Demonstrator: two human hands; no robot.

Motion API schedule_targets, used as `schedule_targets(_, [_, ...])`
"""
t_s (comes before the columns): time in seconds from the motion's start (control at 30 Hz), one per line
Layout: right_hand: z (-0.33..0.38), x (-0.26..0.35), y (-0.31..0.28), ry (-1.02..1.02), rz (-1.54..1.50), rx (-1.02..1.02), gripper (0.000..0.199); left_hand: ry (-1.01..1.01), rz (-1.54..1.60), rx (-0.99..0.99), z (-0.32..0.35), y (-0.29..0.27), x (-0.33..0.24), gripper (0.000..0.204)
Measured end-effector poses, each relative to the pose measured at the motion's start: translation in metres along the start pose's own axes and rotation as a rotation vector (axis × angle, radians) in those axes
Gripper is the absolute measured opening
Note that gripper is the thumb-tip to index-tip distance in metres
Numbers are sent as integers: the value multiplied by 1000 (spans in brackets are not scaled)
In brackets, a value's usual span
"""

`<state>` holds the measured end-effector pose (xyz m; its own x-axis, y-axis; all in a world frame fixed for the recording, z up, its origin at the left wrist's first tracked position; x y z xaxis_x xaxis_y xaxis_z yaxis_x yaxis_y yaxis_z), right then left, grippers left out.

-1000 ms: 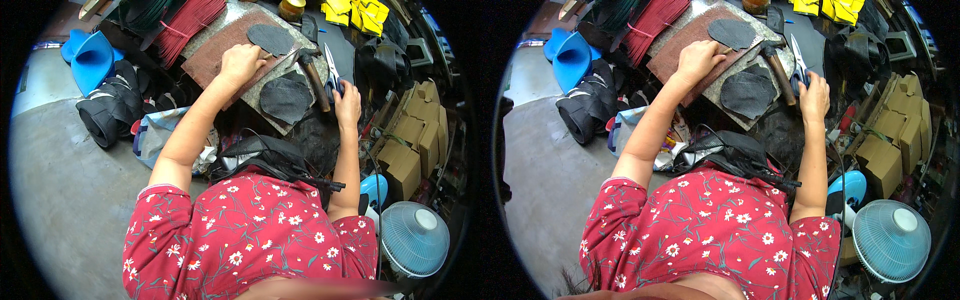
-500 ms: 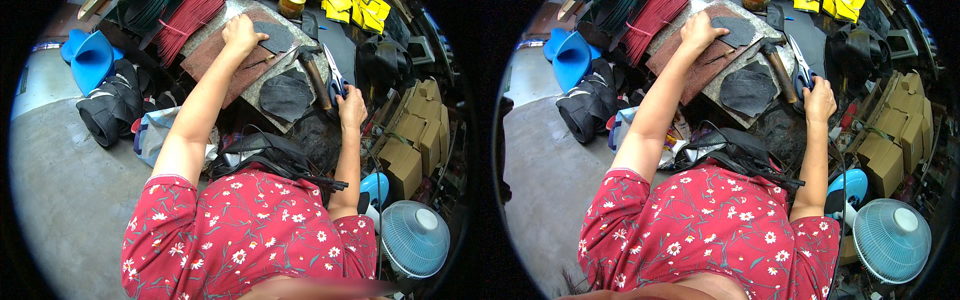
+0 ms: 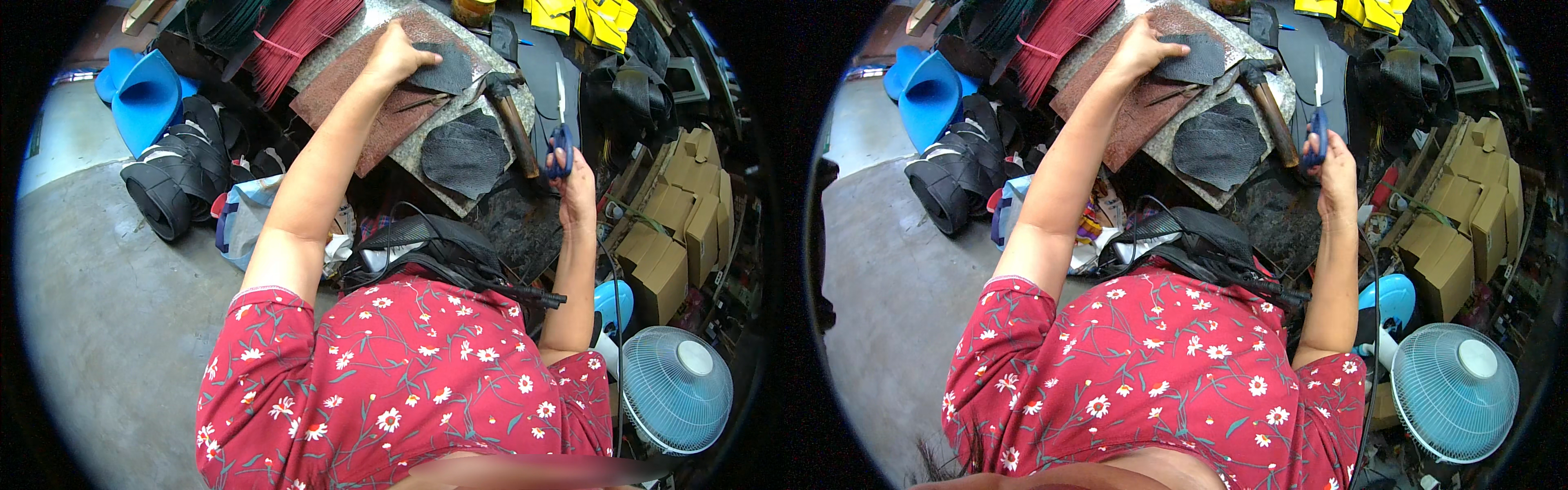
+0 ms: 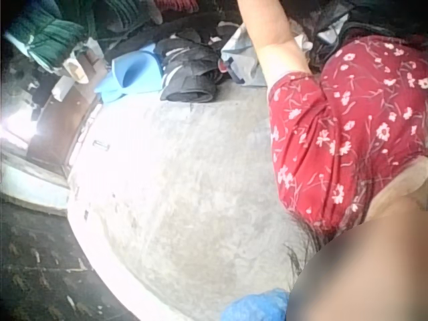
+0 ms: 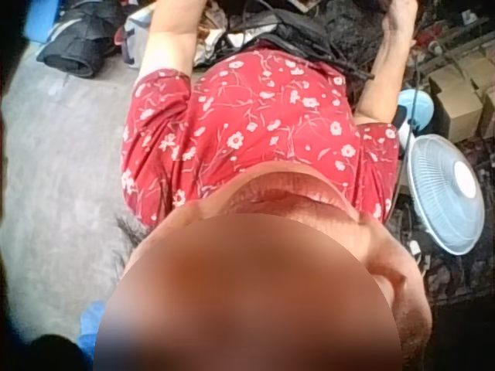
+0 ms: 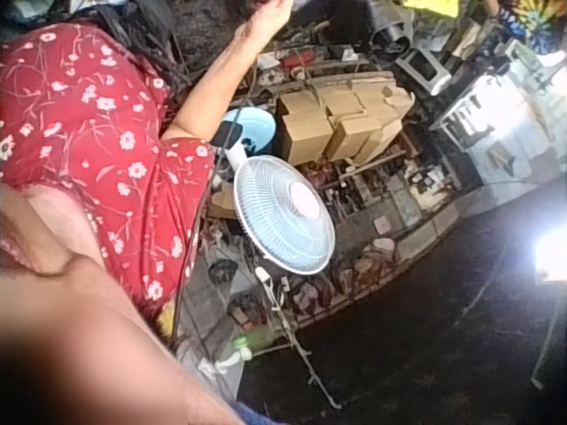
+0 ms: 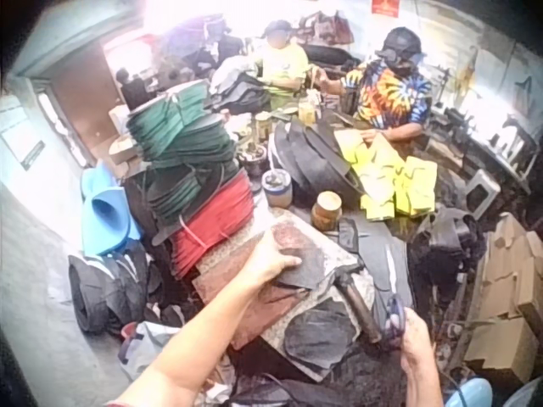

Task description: The person repeatedly trims small black material pieces using a handheld electric cutter on a workbench. They pick up each piece, position it, cut along the edge, and place it back down, continuing this cycle throughout the clip.

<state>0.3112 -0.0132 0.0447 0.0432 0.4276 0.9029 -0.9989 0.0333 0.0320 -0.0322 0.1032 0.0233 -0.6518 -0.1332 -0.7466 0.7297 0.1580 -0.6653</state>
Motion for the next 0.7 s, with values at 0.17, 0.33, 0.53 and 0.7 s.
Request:
schedule_targets(0.17, [23,15,39,-128,85,234,32,7,1,229,3,6,-1,49])
schedule_targets(0.33, [37,1,57,95,4,338,30,107,388,166,17,-5,-19,48])
schedule_targets(0.53, [47,-8,62,156,34,425,51,-59,953,259,54,-3,-34,34])
schedule_targets(0.7, [51,2,66,106,62,449,53,-55,921,216,62,-8,-38,36])
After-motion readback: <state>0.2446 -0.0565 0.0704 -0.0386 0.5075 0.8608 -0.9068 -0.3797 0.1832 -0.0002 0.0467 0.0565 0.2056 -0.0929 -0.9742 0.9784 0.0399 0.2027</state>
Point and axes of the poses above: each hand's wrist, its own z-axis away from the middle knuckle, its own y-axis out of the palm, x = y × z, the point moved 5 cm from there along -z, towards the middle knuckle, and after that the axes turned 5 degrees about -z, right-handed, at the moved point
